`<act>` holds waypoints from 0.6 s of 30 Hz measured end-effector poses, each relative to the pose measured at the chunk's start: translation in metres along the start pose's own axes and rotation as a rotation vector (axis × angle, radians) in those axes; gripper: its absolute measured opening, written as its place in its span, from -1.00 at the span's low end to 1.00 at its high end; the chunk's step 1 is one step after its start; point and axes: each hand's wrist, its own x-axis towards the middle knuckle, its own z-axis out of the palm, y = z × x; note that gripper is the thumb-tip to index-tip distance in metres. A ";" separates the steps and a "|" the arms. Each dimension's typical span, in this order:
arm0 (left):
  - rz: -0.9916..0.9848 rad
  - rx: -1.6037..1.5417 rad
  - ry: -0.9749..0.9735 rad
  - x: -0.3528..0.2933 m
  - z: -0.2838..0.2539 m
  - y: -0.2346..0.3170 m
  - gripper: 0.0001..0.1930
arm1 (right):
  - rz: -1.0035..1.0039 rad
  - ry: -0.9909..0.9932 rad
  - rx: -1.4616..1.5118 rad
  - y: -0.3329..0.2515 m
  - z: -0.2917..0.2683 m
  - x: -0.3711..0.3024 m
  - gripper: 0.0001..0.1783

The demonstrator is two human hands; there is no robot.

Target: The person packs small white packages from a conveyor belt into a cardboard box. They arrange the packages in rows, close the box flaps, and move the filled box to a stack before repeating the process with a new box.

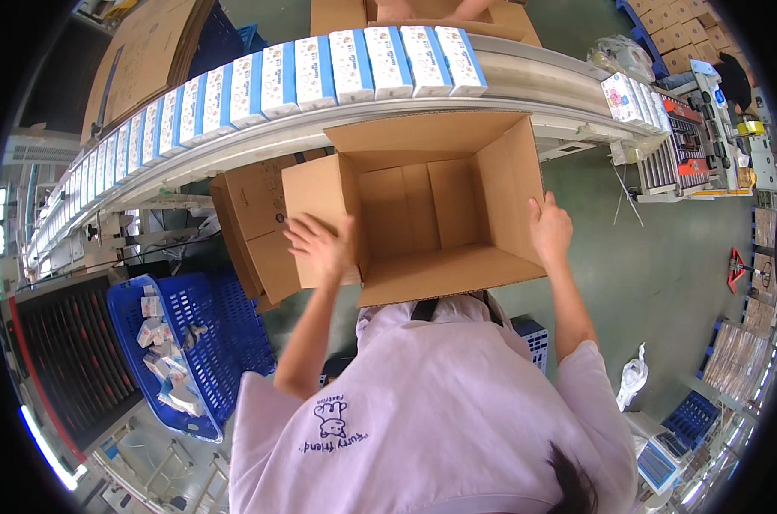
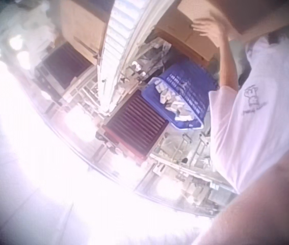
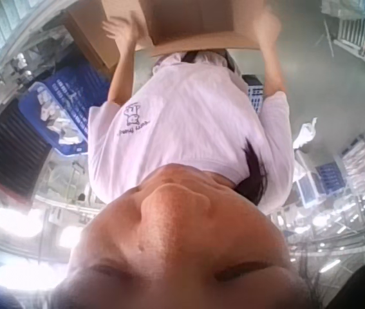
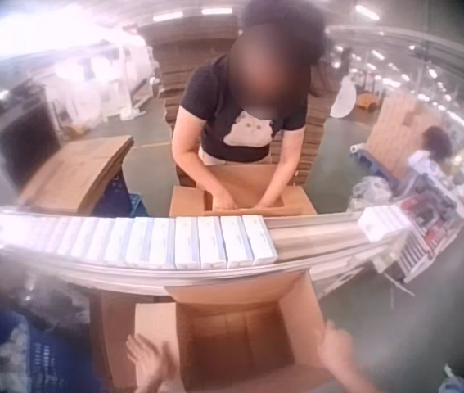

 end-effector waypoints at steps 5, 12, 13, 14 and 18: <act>0.148 -0.960 -0.673 0.022 0.005 -0.038 -0.12 | -0.044 0.042 0.047 -0.015 0.005 0.004 -0.67; 0.504 0.196 -0.602 -0.006 -0.074 -0.021 -0.12 | 0.035 -0.024 -0.061 -0.049 0.011 0.002 -0.53; 0.442 0.193 -0.662 -0.005 -0.066 -0.024 -0.12 | 0.017 -0.032 -0.040 -0.056 0.007 0.000 -0.54; 0.575 -0.046 -0.518 -0.002 -0.049 -0.045 -0.17 | -0.044 -0.047 -0.026 -0.051 0.012 0.000 -0.54; 0.507 -0.488 -0.678 0.005 -0.047 -0.066 -0.31 | -0.071 -0.388 0.490 0.020 -0.009 0.038 -0.50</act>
